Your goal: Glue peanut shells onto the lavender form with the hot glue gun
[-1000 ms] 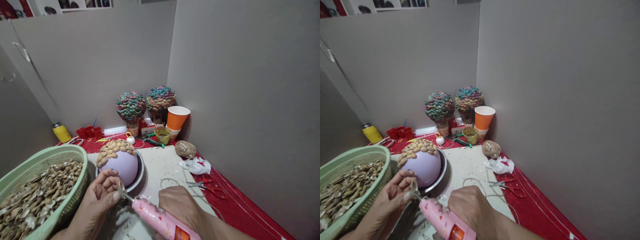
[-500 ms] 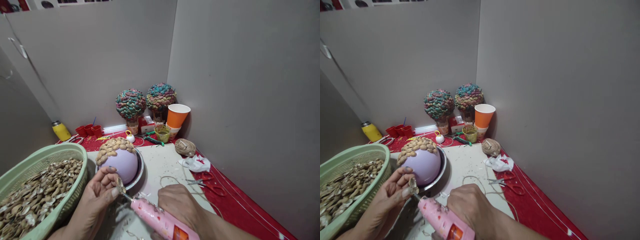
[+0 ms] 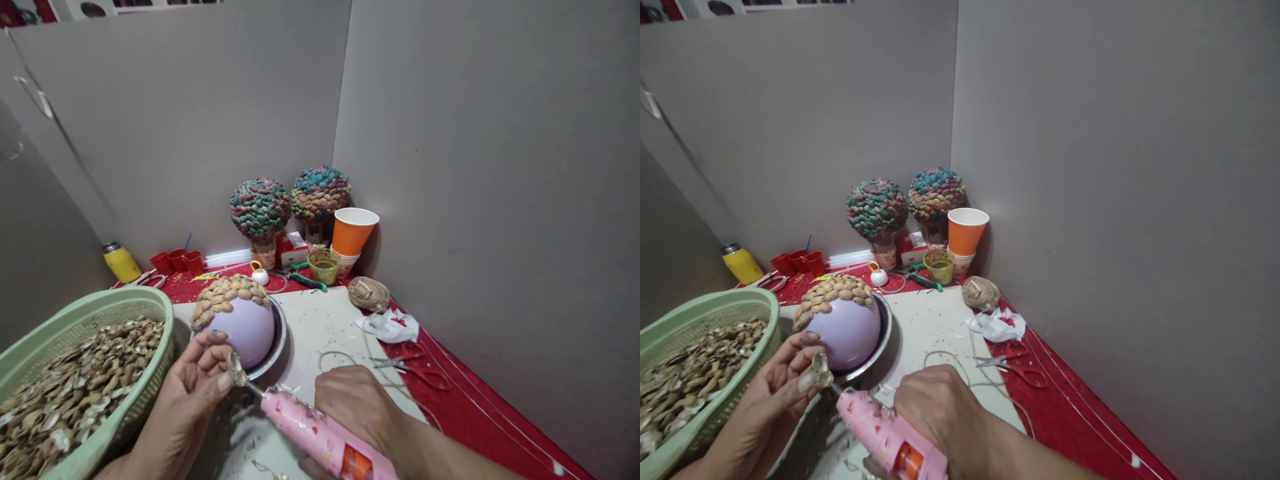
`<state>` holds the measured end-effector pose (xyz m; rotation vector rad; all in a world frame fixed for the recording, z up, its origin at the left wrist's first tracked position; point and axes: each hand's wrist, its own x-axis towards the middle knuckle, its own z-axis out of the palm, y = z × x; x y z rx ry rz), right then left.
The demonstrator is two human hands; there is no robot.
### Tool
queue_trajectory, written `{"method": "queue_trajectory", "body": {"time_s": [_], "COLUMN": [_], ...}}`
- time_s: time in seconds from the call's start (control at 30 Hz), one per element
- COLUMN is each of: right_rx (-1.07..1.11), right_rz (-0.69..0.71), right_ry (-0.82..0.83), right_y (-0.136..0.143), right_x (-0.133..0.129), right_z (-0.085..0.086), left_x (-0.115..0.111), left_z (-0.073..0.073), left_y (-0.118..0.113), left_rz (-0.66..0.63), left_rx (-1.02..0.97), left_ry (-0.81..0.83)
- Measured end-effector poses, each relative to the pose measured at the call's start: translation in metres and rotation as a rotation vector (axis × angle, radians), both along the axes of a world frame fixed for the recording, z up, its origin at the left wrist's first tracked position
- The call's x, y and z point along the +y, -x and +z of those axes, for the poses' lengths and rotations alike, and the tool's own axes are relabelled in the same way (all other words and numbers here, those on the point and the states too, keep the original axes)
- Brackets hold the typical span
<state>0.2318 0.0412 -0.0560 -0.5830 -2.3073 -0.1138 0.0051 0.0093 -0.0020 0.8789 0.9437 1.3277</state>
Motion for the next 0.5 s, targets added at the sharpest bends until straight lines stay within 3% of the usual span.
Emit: {"method": "queue_trajectory", "body": {"time_s": [0.5], "right_rx": [0.022], "right_rz": [0.017], "right_ry": [-0.028], "right_y": [-0.0034], "right_x": [0.0042], "right_z": [-0.0062], "left_x": [-0.0043], "left_z": [0.0060], "left_y": [0.0010], "left_rz": [0.031], "left_rx": [-0.028], "left_ry": [0.021]}}
